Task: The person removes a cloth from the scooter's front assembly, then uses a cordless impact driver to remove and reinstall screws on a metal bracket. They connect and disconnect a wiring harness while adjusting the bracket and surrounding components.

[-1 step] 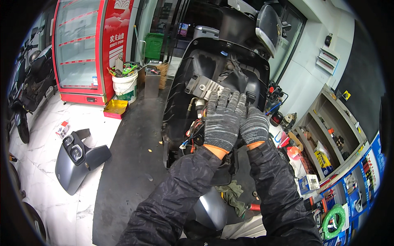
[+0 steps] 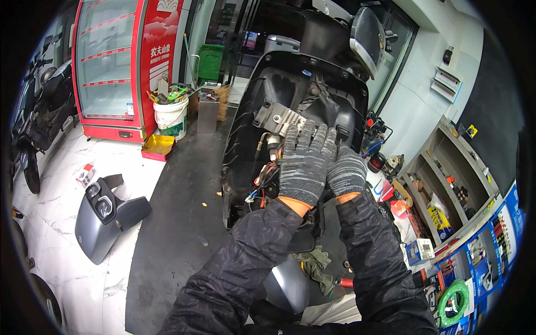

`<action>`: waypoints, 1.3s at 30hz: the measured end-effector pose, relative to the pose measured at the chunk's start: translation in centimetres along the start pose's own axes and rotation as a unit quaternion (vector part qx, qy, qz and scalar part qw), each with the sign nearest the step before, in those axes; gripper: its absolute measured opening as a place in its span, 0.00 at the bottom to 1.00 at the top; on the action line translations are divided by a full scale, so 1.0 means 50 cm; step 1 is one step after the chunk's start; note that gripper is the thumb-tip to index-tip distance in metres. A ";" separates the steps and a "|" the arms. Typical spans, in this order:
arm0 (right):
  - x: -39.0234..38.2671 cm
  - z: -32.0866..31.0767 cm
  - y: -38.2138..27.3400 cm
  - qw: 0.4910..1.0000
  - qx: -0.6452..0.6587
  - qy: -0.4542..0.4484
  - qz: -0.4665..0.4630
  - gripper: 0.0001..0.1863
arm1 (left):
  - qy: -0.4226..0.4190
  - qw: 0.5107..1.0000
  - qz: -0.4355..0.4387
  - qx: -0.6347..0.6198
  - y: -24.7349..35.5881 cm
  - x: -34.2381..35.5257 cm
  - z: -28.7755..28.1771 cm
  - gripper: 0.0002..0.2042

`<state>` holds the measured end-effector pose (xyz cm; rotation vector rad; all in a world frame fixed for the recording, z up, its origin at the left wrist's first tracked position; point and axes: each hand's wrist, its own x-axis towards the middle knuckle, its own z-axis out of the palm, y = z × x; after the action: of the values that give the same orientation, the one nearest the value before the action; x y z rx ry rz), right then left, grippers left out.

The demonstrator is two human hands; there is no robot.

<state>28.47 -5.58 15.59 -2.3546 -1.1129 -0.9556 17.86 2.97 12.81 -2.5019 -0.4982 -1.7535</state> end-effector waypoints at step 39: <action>0.028 -0.006 0.009 0.992 0.093 -0.034 0.078 0.28 | -0.029 1.000 0.005 0.008 -0.007 -0.005 0.018 0.28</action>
<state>29.34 -5.31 16.77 -2.2963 -0.9804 -0.6906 18.48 3.44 12.21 -2.5464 -0.4999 -1.6713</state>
